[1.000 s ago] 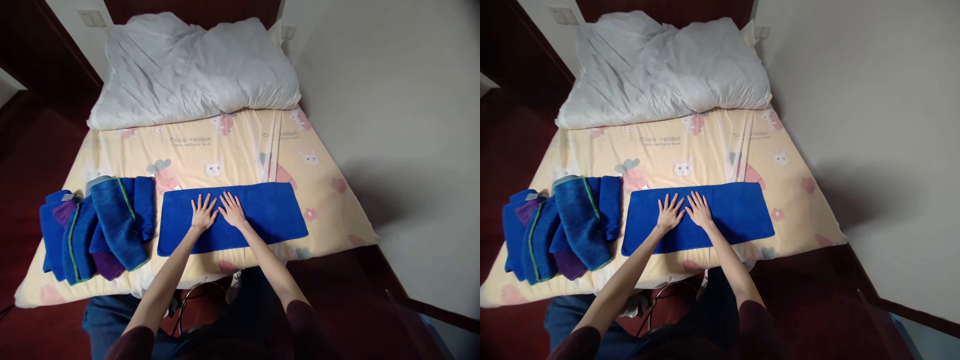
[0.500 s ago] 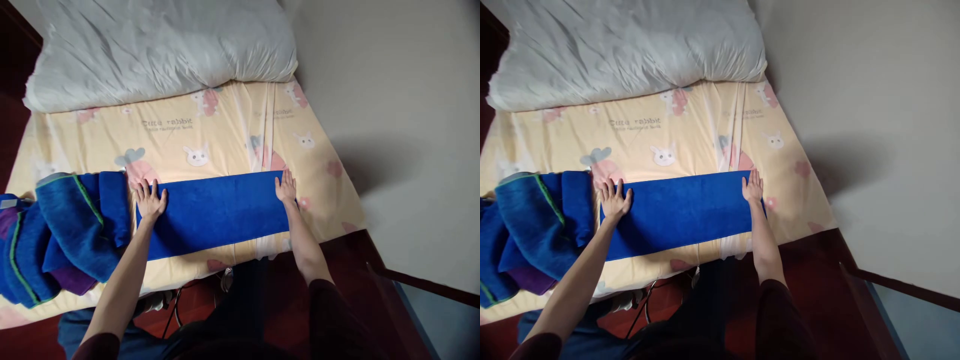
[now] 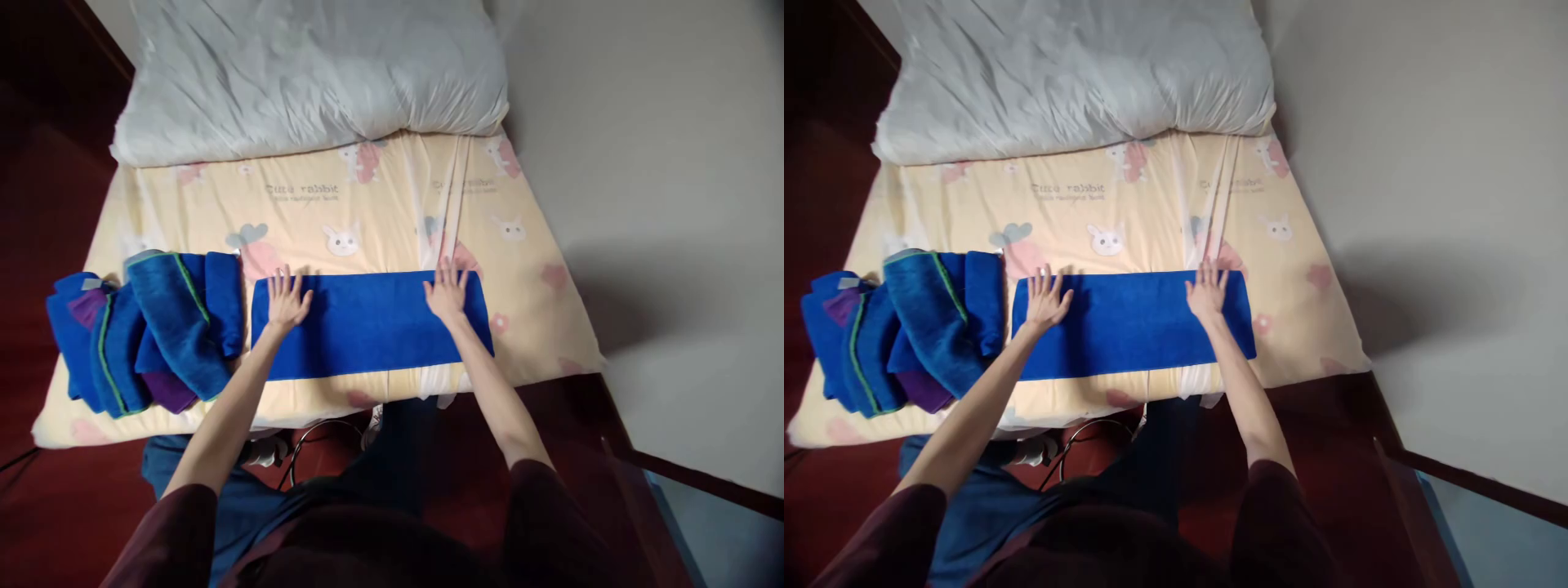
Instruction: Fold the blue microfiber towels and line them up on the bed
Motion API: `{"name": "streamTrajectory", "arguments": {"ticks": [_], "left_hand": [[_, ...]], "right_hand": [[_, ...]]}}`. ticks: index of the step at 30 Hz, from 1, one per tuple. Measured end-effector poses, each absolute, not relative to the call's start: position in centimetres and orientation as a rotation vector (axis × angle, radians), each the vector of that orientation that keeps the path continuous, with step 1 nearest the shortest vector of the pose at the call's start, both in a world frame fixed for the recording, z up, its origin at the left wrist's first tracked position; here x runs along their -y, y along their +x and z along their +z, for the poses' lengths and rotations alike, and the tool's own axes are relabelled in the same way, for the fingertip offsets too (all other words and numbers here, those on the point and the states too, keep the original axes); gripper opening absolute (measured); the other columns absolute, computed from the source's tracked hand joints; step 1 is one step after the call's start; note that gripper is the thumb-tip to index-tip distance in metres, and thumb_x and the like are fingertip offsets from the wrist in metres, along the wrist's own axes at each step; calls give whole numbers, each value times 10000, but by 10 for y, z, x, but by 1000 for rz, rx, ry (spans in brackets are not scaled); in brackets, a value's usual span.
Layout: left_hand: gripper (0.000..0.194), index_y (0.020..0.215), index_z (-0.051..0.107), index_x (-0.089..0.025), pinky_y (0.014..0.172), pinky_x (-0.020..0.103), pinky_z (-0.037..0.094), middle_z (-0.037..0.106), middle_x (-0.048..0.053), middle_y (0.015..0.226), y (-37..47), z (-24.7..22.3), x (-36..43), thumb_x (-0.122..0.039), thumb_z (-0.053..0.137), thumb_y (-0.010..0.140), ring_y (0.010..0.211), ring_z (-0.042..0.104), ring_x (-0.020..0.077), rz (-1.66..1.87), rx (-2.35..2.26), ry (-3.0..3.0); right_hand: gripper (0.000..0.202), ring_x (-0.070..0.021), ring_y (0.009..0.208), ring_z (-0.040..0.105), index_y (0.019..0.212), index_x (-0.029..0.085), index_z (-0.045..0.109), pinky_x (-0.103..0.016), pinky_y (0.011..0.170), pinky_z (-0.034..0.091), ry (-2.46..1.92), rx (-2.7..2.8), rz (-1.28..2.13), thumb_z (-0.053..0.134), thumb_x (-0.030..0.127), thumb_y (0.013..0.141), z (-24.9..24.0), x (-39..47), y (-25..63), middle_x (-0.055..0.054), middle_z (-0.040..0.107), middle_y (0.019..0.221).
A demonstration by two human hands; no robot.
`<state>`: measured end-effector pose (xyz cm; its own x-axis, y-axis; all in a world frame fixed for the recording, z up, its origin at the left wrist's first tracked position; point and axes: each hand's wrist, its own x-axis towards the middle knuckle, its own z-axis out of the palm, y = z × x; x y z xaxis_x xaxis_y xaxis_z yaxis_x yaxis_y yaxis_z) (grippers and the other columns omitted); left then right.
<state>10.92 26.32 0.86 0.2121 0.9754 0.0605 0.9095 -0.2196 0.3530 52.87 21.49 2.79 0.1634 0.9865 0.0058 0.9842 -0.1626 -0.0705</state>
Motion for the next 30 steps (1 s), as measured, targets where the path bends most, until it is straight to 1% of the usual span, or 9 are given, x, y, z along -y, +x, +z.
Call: {"name": "streamTrajectory", "arguments": {"ticks": [3,5,8,10,14,18,22,26,30], "left_hand": [[683,1606,330,-134,1276,570,31,87,124,1717,157,16,-224,-459,394,1008,1585,-27,337,449,-1562,2391],[658,1599,349,-130,1286,537,36,113,118,1713,184,12,-192,-411,392,1005,1587,-8,318,445,-1434,2459],[644,1601,328,-96,1295,499,84,224,133,1685,203,-6,-147,-284,354,986,1587,76,280,385,-1347,2465],[638,1605,322,-109,1295,492,113,253,129,1675,202,-20,-126,-259,334,985,1582,129,261,379,-1366,2449],[617,1605,337,-169,1298,476,115,246,89,1681,192,-32,-113,-272,340,997,1578,157,239,413,-1419,2471],[603,1601,350,-178,1293,475,134,270,90,1672,193,-31,-117,-286,338,1007,1573,186,237,403,-1431,2458],[591,1586,387,-187,1289,473,132,241,87,1682,173,-28,-119,-362,347,1023,1574,184,244,402,-1431,2449],[607,1582,395,-183,1285,486,116,220,95,1688,109,-21,-114,-407,354,1019,1579,159,255,412,-1660,2302],[648,1604,341,-161,1280,486,121,202,103,1693,47,-12,-100,-416,349,1008,1583,140,253,368,-1856,2177]], "right_hand": [[689,-294,1599,40,1608,39,268,-567,1277,-12,-2022,2176,89,310,435,1046,39,-189,443,-155,147,1708],[667,-282,1601,49,1614,56,264,-542,1285,8,-1891,2236,186,323,398,1044,33,-164,393,-135,148,1710],[613,-258,1594,124,1610,53,277,-507,1290,74,-1844,2251,414,261,289,1044,9,-126,347,-133,209,1696],[605,-254,1590,149,1611,72,282,-513,1288,85,-1861,2198,492,238,296,1051,-6,-107,338,-127,222,1692],[608,-239,1598,105,1619,105,270,-525,1291,46,-1840,2128,465,236,341,1060,-17,-95,339,-107,202,1699],[613,-236,1598,106,1629,125,246,-527,1291,51,-1806,2128,472,246,352,1059,-13,-96,340,-99,197,1700],[637,-242,1595,126,1620,116,276,-508,1293,56,-1826,2144,457,241,424,1064,-12,-91,356,-105,190,1703],[661,-247,1595,118,1628,120,246,-517,1291,62,-1971,2088,389,225,460,1062,-15,-76,410,-103,182,1708],[685,-247,1597,100,1629,102,229,-516,1291,82,-2248,1935,320,208,476,1055,-20,-53,493,-112,159,1715]]}}
